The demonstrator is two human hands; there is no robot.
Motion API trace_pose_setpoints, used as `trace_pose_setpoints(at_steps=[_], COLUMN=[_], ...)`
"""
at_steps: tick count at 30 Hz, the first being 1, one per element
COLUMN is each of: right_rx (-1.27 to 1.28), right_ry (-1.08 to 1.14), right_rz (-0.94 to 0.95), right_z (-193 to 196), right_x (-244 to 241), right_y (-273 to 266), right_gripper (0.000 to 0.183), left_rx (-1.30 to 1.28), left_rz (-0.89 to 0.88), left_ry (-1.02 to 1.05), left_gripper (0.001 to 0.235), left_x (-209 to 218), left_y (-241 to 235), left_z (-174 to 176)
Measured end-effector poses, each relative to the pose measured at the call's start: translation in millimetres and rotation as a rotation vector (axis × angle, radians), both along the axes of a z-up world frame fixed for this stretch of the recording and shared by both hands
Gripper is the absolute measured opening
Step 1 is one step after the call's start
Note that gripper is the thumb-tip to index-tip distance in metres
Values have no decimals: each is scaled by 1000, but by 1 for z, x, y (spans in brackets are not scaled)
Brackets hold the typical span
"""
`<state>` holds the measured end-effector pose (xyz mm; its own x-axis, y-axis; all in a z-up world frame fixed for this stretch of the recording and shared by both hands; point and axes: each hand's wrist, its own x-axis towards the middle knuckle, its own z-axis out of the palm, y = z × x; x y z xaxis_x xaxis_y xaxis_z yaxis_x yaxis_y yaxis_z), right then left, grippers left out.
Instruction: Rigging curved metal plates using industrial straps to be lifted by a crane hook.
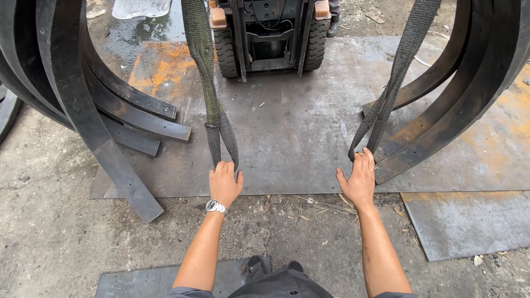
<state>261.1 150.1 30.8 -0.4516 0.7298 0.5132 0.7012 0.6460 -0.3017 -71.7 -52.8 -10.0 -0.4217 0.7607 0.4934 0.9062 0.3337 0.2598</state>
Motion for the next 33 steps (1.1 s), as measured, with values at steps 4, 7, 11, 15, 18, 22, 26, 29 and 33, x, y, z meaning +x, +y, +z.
trace_pose_setpoints(at_steps=[4,7,11,15,18,22,26,29,33], right_rx=[-14,-16,-15,5,-4,-20,-60,-43,-51], right_ry=[-15,-16,-13,-13,-14,-12,26,46,55], right_rz=[-2,-1,8,35,44,60,55,52,65], right_z=[-3,-2,0,-4,-7,-5,-1,0,2], right_x=[1,4,9,11,11,12,16,21,25], right_y=[3,4,6,12,14,14,12,13,8], right_gripper=[63,64,64,64,65,65,59,54,59], left_rx=[-32,-12,12,16,23,29,64,41,44], left_rz=[10,5,3,24,20,21,15,23,20], left_ry=[-22,-26,-50,-74,-75,-80,-84,-112,-111], left_gripper=[26,26,25,25,26,26,29,30,29], left_x=[5,12,22,24,24,27,32,38,43], left_y=[3,9,15,18,17,15,15,16,18], left_z=[0,0,4,4,4,5,13,16,16])
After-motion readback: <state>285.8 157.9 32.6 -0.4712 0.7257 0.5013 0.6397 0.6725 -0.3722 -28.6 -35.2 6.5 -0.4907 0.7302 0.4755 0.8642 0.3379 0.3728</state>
